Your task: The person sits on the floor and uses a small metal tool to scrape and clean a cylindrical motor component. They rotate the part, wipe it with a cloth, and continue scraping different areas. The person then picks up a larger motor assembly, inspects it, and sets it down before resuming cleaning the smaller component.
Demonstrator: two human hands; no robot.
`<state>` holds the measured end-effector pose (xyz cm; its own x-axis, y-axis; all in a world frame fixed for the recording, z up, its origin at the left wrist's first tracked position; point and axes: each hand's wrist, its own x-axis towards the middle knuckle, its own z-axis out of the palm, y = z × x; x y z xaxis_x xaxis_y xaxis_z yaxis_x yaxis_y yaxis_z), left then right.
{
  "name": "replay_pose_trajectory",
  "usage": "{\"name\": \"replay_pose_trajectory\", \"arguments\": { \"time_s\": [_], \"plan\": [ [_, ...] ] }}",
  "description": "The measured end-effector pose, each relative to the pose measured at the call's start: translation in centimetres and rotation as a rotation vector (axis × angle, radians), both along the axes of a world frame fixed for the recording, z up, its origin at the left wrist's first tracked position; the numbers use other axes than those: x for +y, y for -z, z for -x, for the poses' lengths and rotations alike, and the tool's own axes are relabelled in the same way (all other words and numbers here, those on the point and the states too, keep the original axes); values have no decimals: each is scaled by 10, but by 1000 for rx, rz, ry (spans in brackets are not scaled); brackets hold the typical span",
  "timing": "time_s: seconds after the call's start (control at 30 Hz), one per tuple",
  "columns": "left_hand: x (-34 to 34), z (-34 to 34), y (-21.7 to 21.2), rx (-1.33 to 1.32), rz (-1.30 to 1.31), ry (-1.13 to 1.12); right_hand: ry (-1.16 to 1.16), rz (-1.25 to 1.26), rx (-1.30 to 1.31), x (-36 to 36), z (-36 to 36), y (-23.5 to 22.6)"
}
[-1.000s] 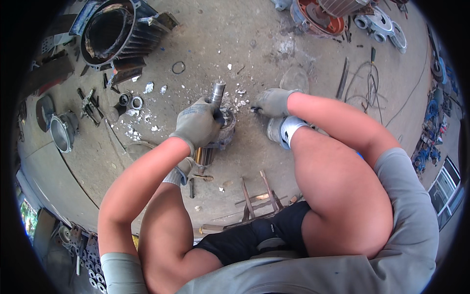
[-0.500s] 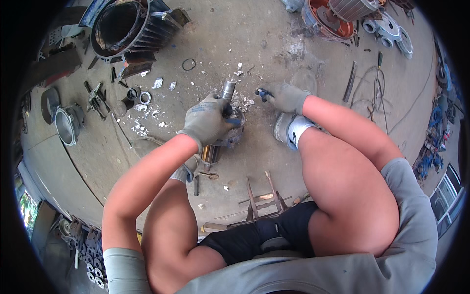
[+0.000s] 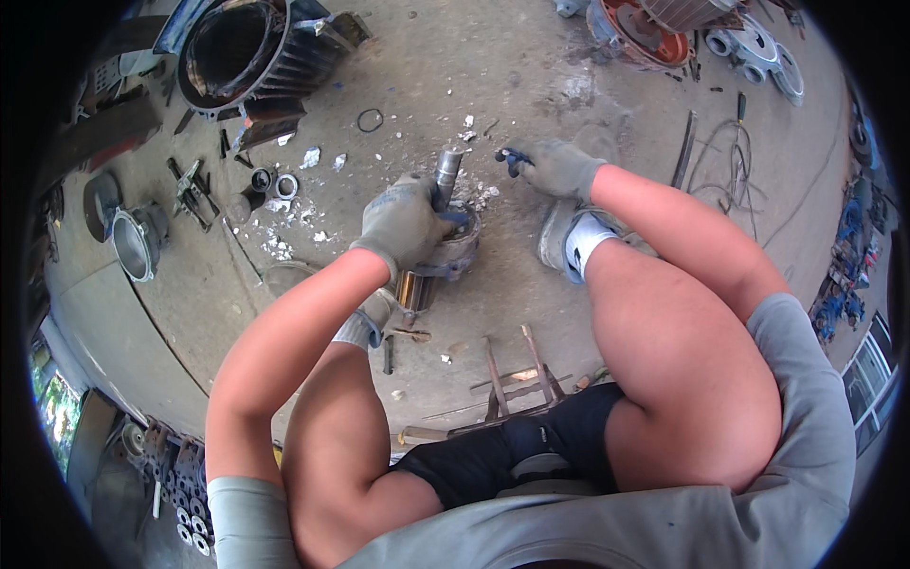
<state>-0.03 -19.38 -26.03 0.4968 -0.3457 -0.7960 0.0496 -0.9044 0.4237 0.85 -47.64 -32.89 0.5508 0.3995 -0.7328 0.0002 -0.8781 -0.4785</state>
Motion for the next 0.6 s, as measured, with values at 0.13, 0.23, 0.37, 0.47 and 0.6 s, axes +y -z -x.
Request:
{"name": "replay_pose_trajectory", "arguments": {
  "time_s": [0.13, 0.23, 0.37, 0.47, 0.6],
  "plan": [
    [4, 6, -2, -60, 107, -45, 86, -85, -9, -3, 5, 3],
    [5, 10, -4, -132, 122, 25, 106, -90, -76, -2, 11, 6],
    [-1, 6, 8, -11, 7, -102, 118, -94, -130, 9, 10, -7],
    [13, 0, 14, 14, 107, -418, 106, -77, 104, 21, -1, -33],
    [55, -7, -3, -7, 289, -693, 46, -95, 224, 56, -4, -64]
  ]
}}
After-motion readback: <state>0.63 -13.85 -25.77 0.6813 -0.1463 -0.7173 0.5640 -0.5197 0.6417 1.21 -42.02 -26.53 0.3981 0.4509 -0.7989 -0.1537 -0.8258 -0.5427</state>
